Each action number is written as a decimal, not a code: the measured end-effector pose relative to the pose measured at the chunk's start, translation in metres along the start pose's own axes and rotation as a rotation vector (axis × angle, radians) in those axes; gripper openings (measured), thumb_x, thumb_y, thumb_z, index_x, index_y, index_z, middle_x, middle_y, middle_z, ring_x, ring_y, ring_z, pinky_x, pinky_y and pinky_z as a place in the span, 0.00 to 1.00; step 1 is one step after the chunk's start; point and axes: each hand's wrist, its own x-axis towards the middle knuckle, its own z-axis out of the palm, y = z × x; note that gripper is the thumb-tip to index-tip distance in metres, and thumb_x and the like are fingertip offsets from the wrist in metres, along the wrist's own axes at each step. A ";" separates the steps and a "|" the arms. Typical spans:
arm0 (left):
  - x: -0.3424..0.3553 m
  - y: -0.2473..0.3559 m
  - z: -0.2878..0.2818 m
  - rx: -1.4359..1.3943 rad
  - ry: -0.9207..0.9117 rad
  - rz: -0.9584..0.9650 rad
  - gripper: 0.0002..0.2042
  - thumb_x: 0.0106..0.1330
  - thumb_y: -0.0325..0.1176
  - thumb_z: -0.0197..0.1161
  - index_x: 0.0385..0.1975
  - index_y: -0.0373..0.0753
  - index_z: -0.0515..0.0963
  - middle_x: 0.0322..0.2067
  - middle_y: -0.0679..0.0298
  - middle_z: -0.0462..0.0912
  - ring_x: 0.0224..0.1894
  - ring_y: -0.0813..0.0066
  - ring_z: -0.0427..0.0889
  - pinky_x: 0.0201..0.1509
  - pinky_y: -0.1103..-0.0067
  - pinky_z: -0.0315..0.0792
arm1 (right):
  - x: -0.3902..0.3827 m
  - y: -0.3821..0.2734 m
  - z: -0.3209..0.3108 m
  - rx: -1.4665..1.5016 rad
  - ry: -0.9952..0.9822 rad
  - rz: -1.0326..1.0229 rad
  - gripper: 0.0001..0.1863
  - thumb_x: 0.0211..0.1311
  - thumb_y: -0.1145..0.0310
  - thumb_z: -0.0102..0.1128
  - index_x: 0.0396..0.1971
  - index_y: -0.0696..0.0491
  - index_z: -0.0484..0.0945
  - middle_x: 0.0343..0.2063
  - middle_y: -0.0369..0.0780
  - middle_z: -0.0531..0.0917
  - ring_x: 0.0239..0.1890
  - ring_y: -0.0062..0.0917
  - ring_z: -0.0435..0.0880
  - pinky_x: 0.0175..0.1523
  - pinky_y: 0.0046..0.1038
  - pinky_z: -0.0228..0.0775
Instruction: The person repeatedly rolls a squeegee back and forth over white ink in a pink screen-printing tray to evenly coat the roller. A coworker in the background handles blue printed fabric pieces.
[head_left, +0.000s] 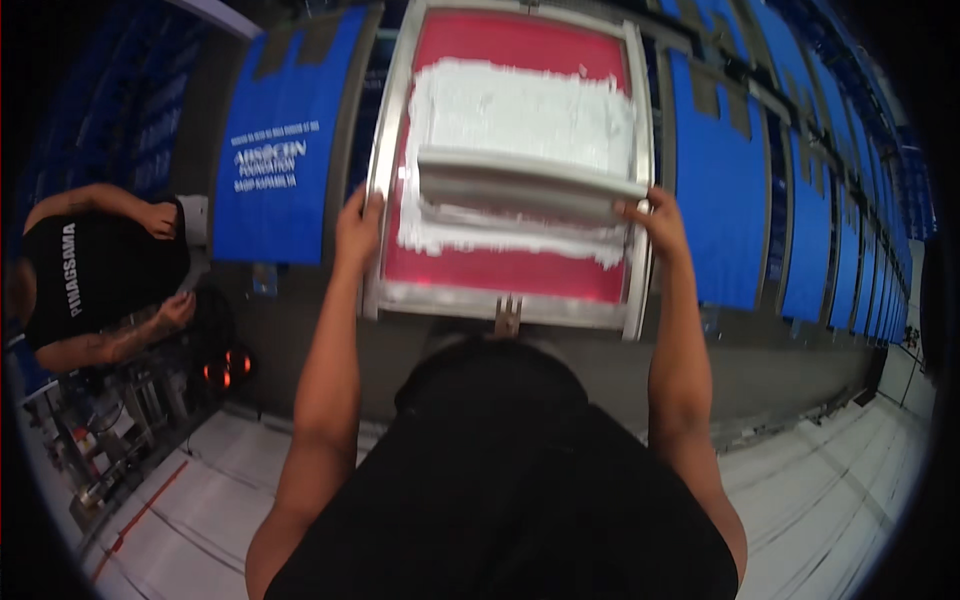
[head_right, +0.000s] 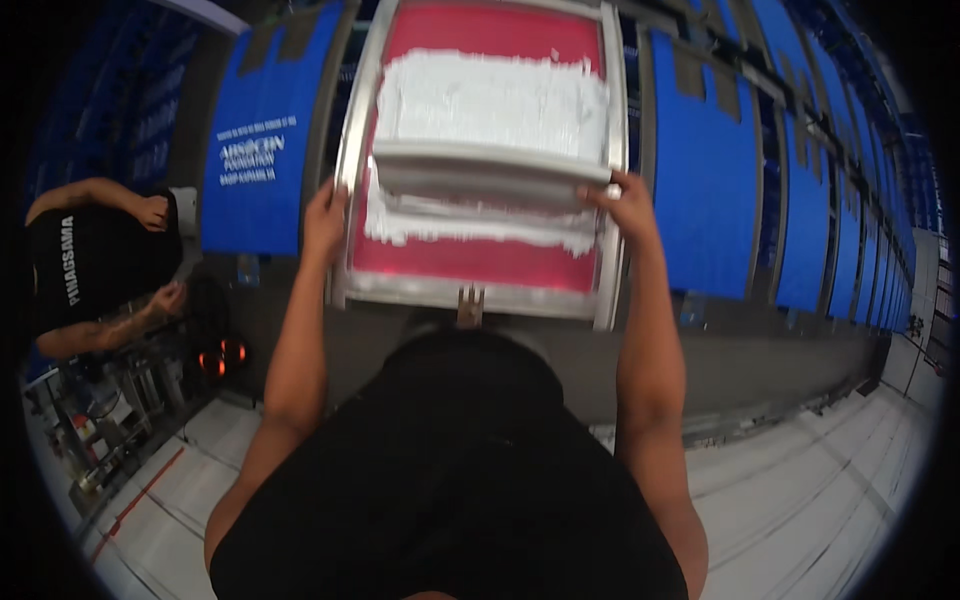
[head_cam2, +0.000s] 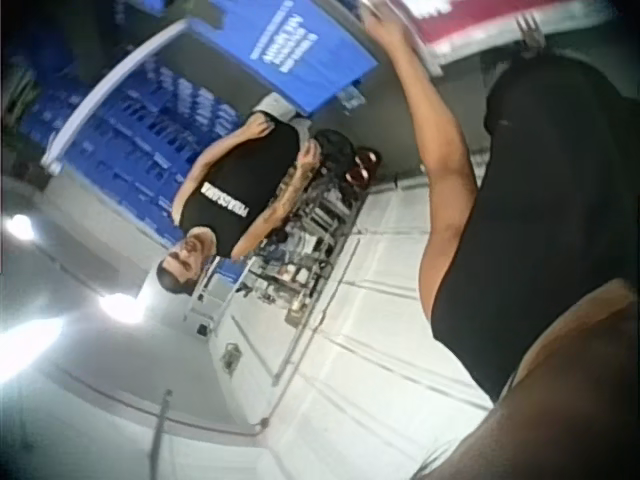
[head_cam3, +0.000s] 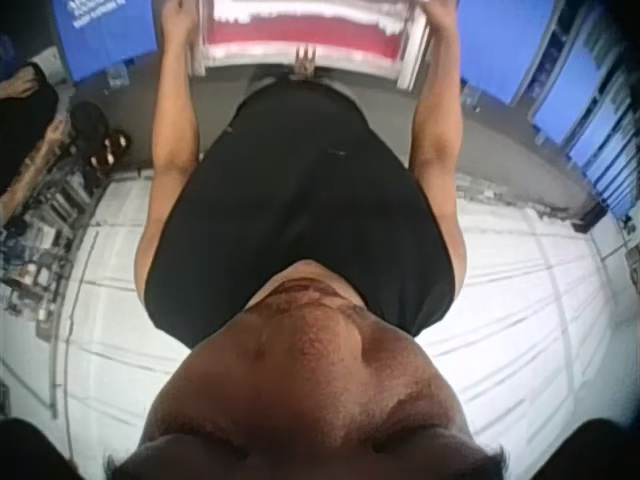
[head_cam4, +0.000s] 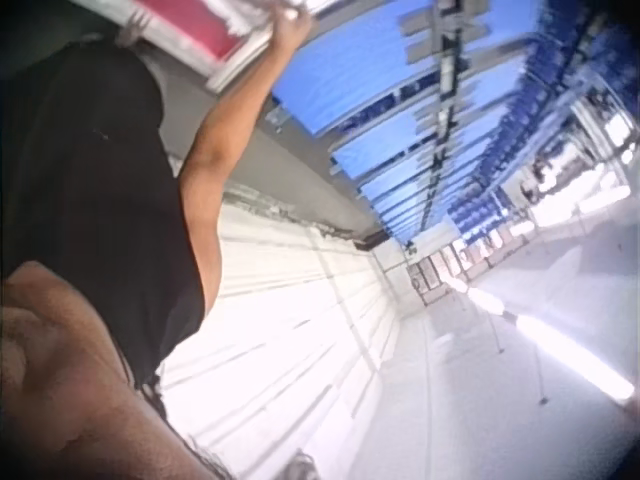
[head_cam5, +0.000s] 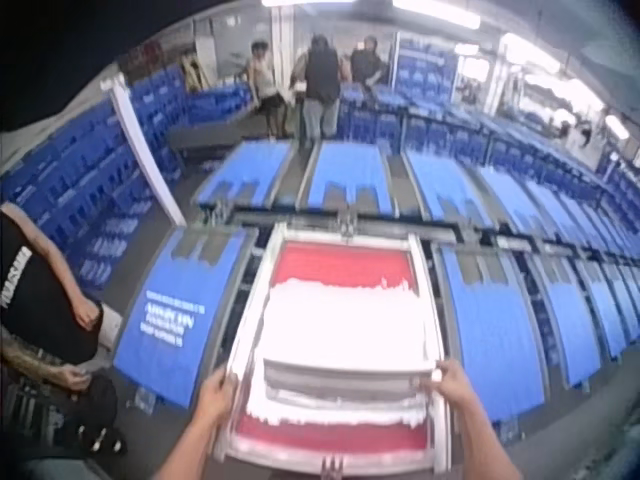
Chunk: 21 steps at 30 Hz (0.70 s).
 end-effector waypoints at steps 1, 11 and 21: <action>-0.003 0.005 0.005 -0.013 0.028 0.028 0.23 0.70 0.41 0.56 0.58 0.32 0.71 0.53 0.52 0.78 0.55 0.68 0.76 0.60 0.77 0.67 | 0.002 0.003 0.002 -0.032 0.058 0.015 0.23 0.43 0.68 0.75 0.41 0.60 0.82 0.36 0.39 0.85 0.39 0.24 0.82 0.48 0.27 0.72; 0.010 -0.020 0.004 -0.130 -0.023 0.000 0.25 0.71 0.47 0.55 0.60 0.34 0.70 0.50 0.54 0.80 0.52 0.71 0.77 0.57 0.78 0.67 | 0.007 0.019 0.018 0.103 0.021 -0.022 0.22 0.43 0.69 0.76 0.41 0.59 0.83 0.31 0.37 0.83 0.35 0.20 0.80 0.44 0.23 0.70; 0.003 -0.018 0.008 -0.049 0.031 -0.024 0.26 0.71 0.47 0.55 0.60 0.33 0.69 0.51 0.52 0.79 0.52 0.70 0.77 0.56 0.78 0.68 | 0.007 0.020 0.014 0.062 0.012 -0.032 0.21 0.43 0.69 0.75 0.40 0.59 0.83 0.32 0.36 0.83 0.36 0.21 0.80 0.46 0.24 0.70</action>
